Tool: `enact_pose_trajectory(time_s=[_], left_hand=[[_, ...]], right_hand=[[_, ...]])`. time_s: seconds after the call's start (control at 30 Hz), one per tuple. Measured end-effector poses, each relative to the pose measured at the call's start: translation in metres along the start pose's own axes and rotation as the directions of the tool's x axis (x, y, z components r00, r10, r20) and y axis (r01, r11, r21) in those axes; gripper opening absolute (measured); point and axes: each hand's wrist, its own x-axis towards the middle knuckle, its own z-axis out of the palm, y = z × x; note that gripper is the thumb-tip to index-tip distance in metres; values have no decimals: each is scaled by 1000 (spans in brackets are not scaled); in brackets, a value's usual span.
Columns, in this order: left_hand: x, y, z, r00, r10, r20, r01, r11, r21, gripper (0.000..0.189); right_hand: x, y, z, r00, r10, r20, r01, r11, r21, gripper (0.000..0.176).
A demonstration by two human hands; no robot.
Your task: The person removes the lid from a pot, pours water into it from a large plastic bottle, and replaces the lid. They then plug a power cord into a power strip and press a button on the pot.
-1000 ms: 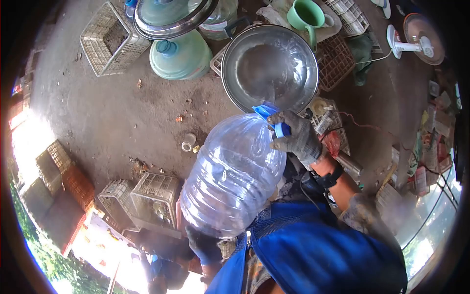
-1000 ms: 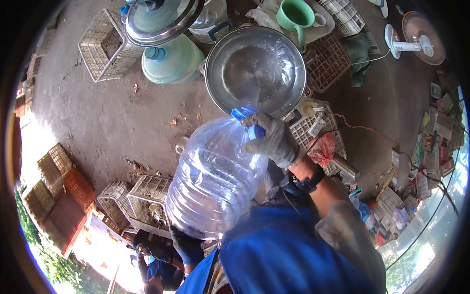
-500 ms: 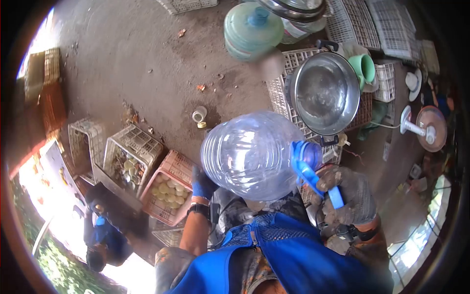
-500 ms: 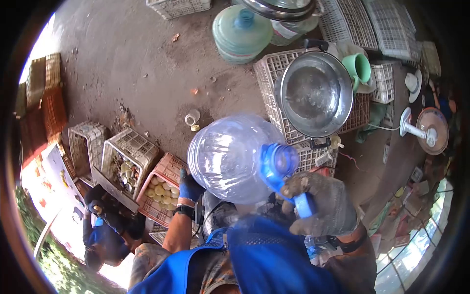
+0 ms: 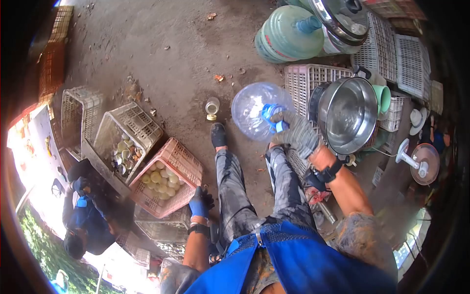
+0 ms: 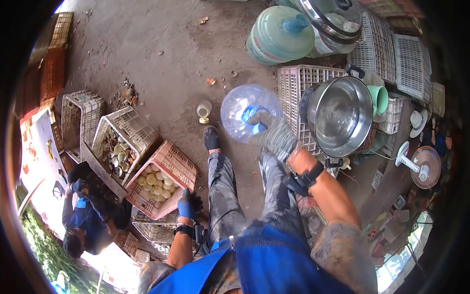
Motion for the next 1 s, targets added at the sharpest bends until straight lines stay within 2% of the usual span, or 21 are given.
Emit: enact_pose_trajectory(time_s=[0.03,0.1,0.17,0.23,0.27,0.3,0.33,0.37,0.43,0.47,0.5,0.57,0.6,0.63,0.67,0.7,0.73,0.77,0.83,0.97,1.0], left_hand=[[5,-4,-5,1000,-3,-1,3,1000,-4,51],[26,-14,-12,998,-33,53,31,999,42,53],[16,-8,8,1000,-20,18,19,998,58,46],[20,-10,21,984,176,37,-180,968,177,42],[22,-10,26,950,312,27,-298,874,385,39],[24,-13,32,951,307,22,-292,878,380,39],[26,-17,39,773,623,115,-536,547,643,38],[26,-16,50,507,804,311,-614,84,785,38],[12,-13,65,553,773,311,-639,154,753,38],[6,-12,74,594,750,292,-587,154,795,38],[5,-13,82,626,731,271,-536,151,831,38],[6,-19,86,641,712,287,-540,153,828,39],[6,-21,88,655,700,285,-529,155,835,39],[5,-24,88,671,687,278,-513,160,843,40],[4,-26,89,695,670,260,-479,161,863,43],[2,-26,88,700,665,262,-479,164,862,43],[1,-26,88,728,638,252,-473,200,858,44],[1,-26,89,755,610,241,-465,238,853,45],[7,-30,88,755,608,246,-469,238,851,44],[15,-33,88,763,596,249,-465,238,853,42],[15,-34,87,761,595,257,-458,212,863,42]], right_hand=[[14,6,1,1000,1,4,-1,1000,-3,46],[43,16,5,996,-21,-84,17,998,-53,46],[69,33,12,994,22,-105,-25,999,-33,46],[92,47,16,991,58,-120,-60,998,-14,46],[100,48,20,993,21,-116,-32,995,-91,45],[106,49,23,994,-16,-106,-2,986,-167,45],[110,51,23,985,53,-167,-91,970,-227,44],[114,51,23,985,58,-162,-95,968,-231,44],[114,61,21,988,-6,-155,-12,993,-118,49],[115,78,27,943,-304,-139,221,879,-421,43],[100,61,33,941,-335,-58,212,712,-670,40],[86,54,47,978,-112,177,206,355,-912,40],[80,59,46,950,-171,262,311,426,-850,42],[78,60,41,951,-162,265,310,424,-851,42],[74,52,34,918,-378,117,308,496,-812,43],[71,50,28,827,-559,-60,323,560,-763,45],[83,62,18,794,-583,-174,292,616,-731,52],[97,66,11,828,-469,-308,210,768,-605,56],[119,77,3,786,-495,-370,158,740,-654,54],[158,104,11,825,-464,-323,147,727,-671,58],[164,107,14,823,-414,-388,103,781,-616,59]])
